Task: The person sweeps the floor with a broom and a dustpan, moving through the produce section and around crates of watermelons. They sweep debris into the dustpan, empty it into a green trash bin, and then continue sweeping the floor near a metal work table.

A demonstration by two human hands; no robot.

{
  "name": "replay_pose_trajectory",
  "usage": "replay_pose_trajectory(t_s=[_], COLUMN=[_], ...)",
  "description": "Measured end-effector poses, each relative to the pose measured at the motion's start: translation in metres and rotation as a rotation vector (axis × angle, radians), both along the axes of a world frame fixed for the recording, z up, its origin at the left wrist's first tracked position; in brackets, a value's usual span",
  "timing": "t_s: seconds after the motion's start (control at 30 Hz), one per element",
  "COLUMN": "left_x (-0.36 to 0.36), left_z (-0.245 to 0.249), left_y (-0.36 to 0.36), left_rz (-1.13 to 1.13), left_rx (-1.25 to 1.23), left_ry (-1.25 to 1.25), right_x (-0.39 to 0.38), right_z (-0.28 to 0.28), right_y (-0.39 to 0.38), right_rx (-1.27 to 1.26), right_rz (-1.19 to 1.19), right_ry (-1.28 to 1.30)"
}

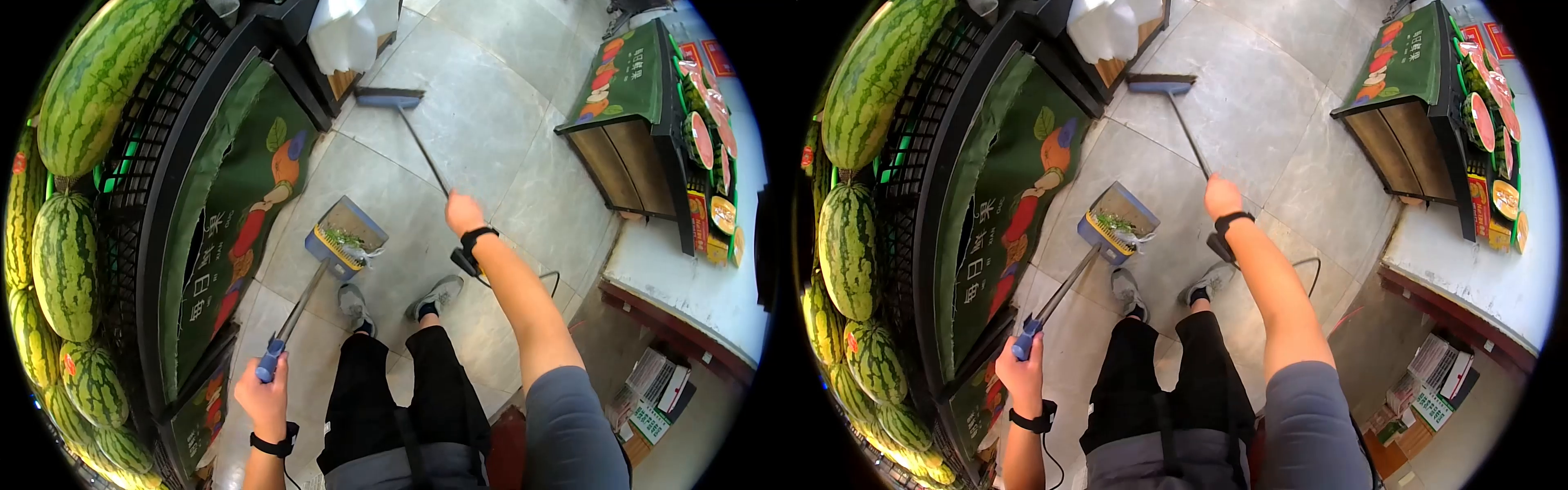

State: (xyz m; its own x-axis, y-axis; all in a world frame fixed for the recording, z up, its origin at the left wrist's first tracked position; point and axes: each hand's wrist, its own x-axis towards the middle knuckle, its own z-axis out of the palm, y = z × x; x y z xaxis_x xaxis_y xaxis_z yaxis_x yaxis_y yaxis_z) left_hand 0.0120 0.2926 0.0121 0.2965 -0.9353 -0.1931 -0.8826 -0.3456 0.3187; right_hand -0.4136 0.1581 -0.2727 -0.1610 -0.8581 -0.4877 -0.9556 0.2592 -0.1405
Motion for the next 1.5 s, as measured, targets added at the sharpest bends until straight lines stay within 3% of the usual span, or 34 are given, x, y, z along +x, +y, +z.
replay_pose_trajectory(t_s=[0.1, 0.27, 0.47, 0.57, 0.77, 0.87, 1.0, 1.17, 1.3, 1.37, 1.5], left_x=[0.002, 0.048, 0.112, 0.104, 0.099, 0.093, 0.07, 0.028, 0.001, -0.003, -0.039], left_z=[0.008, 0.02, 0.034, 0.047, 0.037, 0.031, 0.019, 0.016, 0.014, 0.008, 0.011], left_y=[-0.003, 0.013, 0.02, -0.004, -0.03, -0.043, -0.059, -0.066, -0.071, -0.073, -0.074], left_rz=[0.012, -0.044, -0.038, -0.197, -0.413, -0.509, -0.622, -0.748, -0.801, -0.834, -0.915], left_rx=[0.098, 0.152, 0.101, 0.096, 0.15, 0.159, 0.171, 0.118, 0.148, 0.164, 0.158], left_ry=[0.052, 0.131, 0.257, 0.218, 0.123, 0.064, 0.062, 0.062, 0.075, 0.072, 0.096], right_x=[0.005, -0.056, -0.082, -0.077, -0.063, -0.075, -0.117, -0.148, -0.102, -0.064, 0.014], right_z=[0.016, 0.085, 0.203, 0.238, 0.267, 0.262, 0.213, 0.092, 0.038, 0.04, 0.115], right_y=[0.068, 0.229, 0.383, 0.428, 0.491, 0.491, 0.47, 0.426, 0.429, 0.468, 0.56], right_rx=[0.07, 0.21, 0.497, 0.612, 0.332, 0.108, 0.003, 0.11, 0.108, 0.182, 0.414], right_rz=[0.081, 0.188, 0.047, -0.104, -0.454, -0.578, -0.612, -0.766, -0.882, -0.873, -0.824], right_ry=[0.035, 0.061, 0.144, 0.101, -0.045, -0.06, 0.071, 0.182, 0.136, 0.104, -0.024])
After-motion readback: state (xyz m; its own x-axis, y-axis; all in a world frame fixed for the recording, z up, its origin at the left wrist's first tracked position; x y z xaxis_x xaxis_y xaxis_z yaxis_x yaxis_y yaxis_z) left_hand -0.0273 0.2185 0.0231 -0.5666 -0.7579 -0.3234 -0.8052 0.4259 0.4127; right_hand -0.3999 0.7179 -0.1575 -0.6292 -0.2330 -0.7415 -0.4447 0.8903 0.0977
